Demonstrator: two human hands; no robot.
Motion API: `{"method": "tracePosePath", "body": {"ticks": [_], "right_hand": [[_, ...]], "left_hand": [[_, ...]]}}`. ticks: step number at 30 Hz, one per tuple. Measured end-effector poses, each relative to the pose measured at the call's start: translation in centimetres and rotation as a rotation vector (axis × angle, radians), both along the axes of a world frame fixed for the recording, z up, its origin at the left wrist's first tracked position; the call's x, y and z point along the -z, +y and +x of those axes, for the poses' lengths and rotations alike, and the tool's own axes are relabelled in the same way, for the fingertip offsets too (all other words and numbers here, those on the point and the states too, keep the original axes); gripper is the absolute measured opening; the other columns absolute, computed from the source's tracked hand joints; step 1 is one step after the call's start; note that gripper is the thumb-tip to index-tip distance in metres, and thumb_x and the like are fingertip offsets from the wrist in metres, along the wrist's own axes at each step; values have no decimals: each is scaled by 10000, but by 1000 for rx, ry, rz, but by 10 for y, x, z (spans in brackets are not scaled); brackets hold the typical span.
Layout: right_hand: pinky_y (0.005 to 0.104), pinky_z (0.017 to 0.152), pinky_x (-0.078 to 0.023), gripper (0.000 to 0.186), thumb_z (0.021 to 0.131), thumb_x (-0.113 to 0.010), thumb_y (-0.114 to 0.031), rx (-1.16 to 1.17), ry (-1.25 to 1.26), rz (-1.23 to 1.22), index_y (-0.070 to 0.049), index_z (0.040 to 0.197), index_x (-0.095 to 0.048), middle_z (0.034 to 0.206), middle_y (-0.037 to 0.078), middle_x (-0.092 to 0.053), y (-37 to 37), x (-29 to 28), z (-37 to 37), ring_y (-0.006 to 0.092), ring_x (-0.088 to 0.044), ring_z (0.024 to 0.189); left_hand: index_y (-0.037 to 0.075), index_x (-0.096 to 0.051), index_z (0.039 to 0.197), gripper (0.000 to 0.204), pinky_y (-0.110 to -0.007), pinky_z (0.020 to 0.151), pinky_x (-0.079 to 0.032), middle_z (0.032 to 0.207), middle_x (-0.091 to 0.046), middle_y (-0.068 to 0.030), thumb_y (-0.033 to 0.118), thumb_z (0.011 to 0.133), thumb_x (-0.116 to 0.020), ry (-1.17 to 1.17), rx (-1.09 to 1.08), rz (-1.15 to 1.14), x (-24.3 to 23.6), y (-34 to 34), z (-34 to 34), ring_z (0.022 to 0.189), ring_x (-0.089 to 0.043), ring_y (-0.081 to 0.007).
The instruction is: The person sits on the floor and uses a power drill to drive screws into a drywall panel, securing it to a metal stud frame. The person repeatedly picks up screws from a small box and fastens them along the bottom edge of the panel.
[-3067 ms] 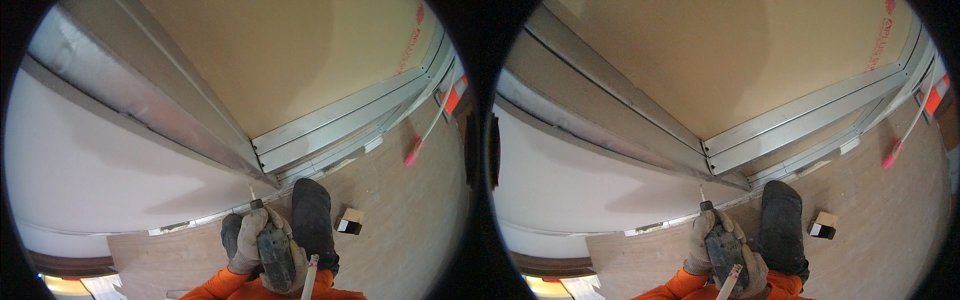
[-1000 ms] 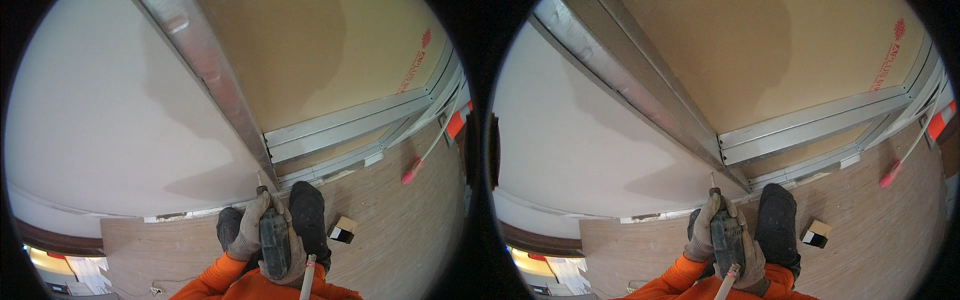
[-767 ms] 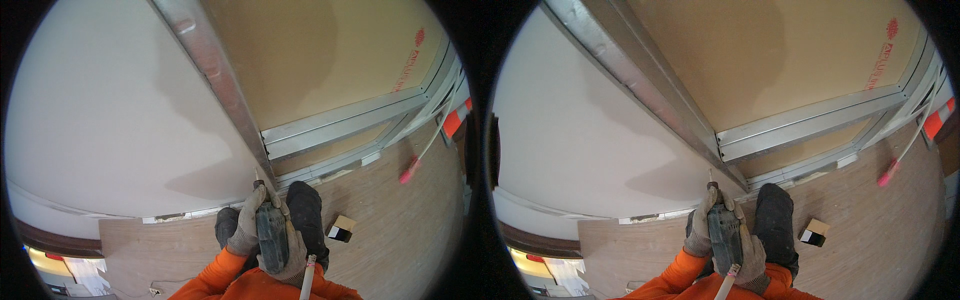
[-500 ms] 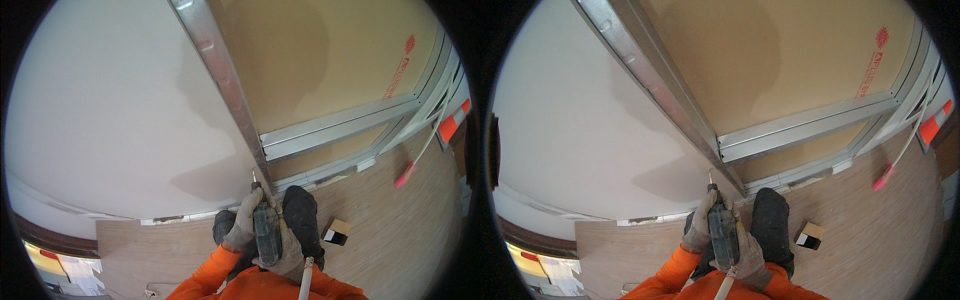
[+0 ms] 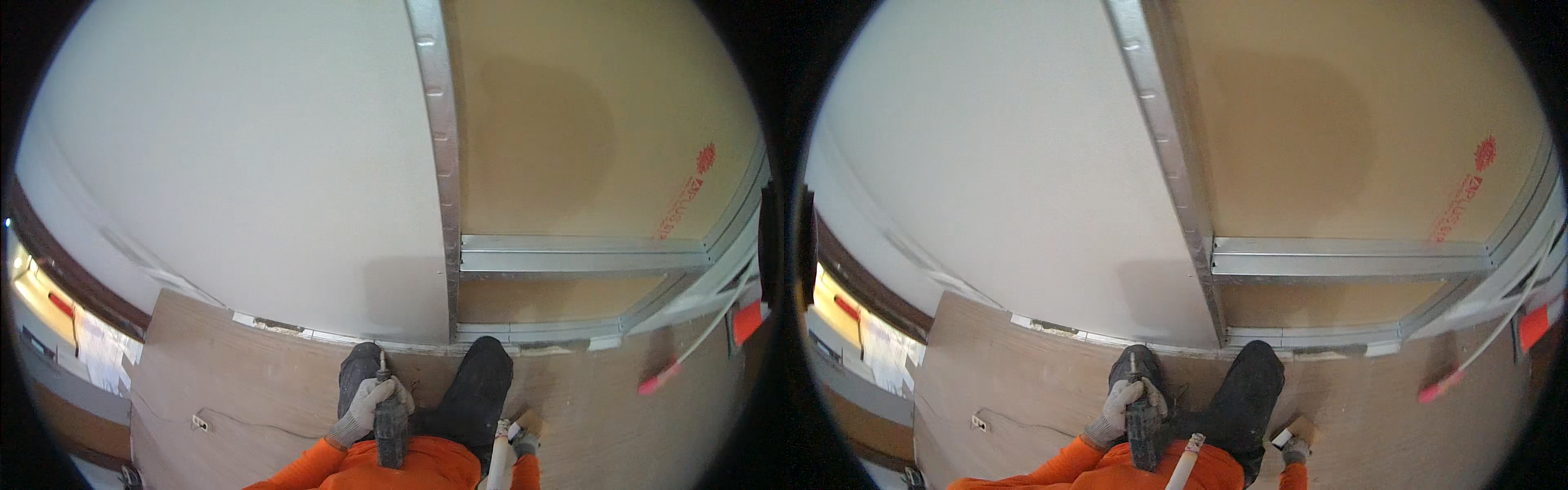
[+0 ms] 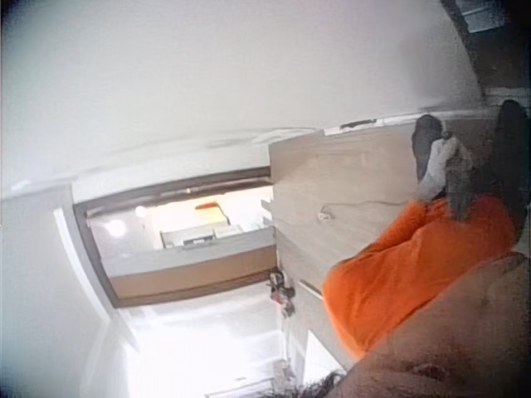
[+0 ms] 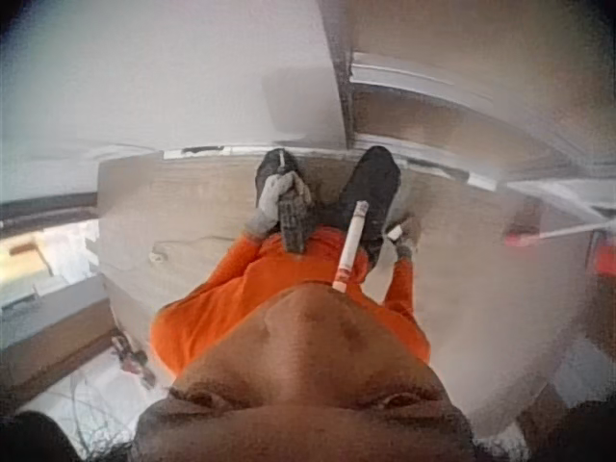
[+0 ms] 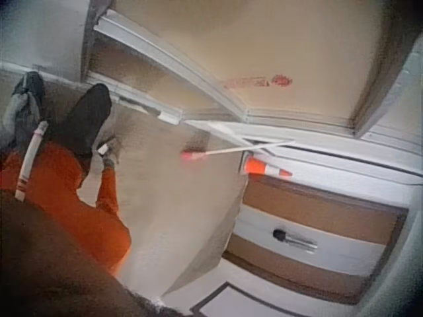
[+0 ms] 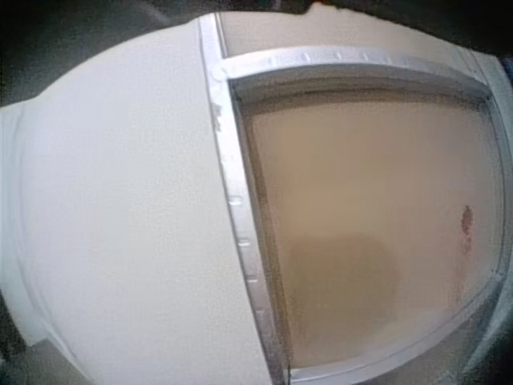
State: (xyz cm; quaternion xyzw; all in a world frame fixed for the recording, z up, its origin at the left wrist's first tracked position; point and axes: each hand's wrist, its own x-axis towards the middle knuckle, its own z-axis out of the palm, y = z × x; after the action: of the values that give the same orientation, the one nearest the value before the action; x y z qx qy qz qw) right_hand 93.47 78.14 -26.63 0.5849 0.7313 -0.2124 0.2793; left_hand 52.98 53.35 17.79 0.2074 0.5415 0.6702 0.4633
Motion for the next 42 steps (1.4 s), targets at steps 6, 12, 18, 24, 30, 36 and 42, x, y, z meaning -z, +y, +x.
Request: {"method": "tracePosePath", "body": {"ticks": [6, 12, 18, 24, 30, 36, 42], "right_hand": [[468, 884, -597, 323, 1036, -598, -329, 13, 266, 109, -108, 1218, -747, 1229, 129, -749, -18, -2, -15, 343, -722, 1085], [433, 846, -589, 309, 1032, -614, -301, 95, 460, 174, -87, 1227, -725, 1189, 120, -730, 19, -62, -32, 309, -704, 1040], [398, 807, -581, 301, 1029, -630, -272, 163, 688, 164, -67, 1235, -703, 1150, 112, -710, 26, -120, -56, 275, -686, 994], [364, 769, -573, 297, 1025, -645, -244, 187, 862, 74, -46, 1244, -682, 1110, 104, -691, 3, -163, -71, 241, -668, 949], [329, 731, -565, 299, 1021, -661, -215, 320, 985, -78, -26, 1253, -660, 1071, 96, -671, -26, -197, -73, 207, -650, 903], [294, 692, -557, 307, 1017, -677, -186, 311, 1415, -280, -5, 1262, -638, 1032, 88, -652, -40, -248, -112, 173, -632, 857], [309, 791, -584, 155, 941, -641, 23, -102, 1613, -445, 44, 1064, -733, 935, 128, -755, -138, -419, -230, 178, -717, 835]], "left_hand": [[0, -667, 908, 426, -320, 709, -552, 935, -748, -172, 350, 1095, -513, 46, -174, 28, 2, -42, 31, 767, -666, -181], [2, -683, 924, 393, -331, 771, -555, 946, -759, -160, 302, 1105, -505, 34, -204, 31, 28, -59, 55, 807, -689, -184], [-10, -723, 924, 413, -322, 773, -552, 921, -763, -133, 317, 1085, -528, 127, -220, -110, 39, -73, 77, 817, -694, -181], [3, -743, 909, 419, -298, 755, -522, 858, -730, -49, 324, 1101, -556, 94, -280, -23, 30, -96, 84, 784, -644, -121], [23, -736, 909, 394, -284, 741, -513, 829, -715, -34, 352, 1085, -614, 37, -384, 7, 45, -108, 86, 748, -638, -108], [45, -716, 884, 452, -279, 732, -502, 793, -689, -16, 464, 1047, -666, 54, -242, -45, 65, -95, 86, 732, -625, -105], [74, -699, 888, 473, -289, 690, -489, 786, -677, -8, 530, 1011, -697, 94, -44, -192, 66, -86, 95, 725, -597, -94]]}}
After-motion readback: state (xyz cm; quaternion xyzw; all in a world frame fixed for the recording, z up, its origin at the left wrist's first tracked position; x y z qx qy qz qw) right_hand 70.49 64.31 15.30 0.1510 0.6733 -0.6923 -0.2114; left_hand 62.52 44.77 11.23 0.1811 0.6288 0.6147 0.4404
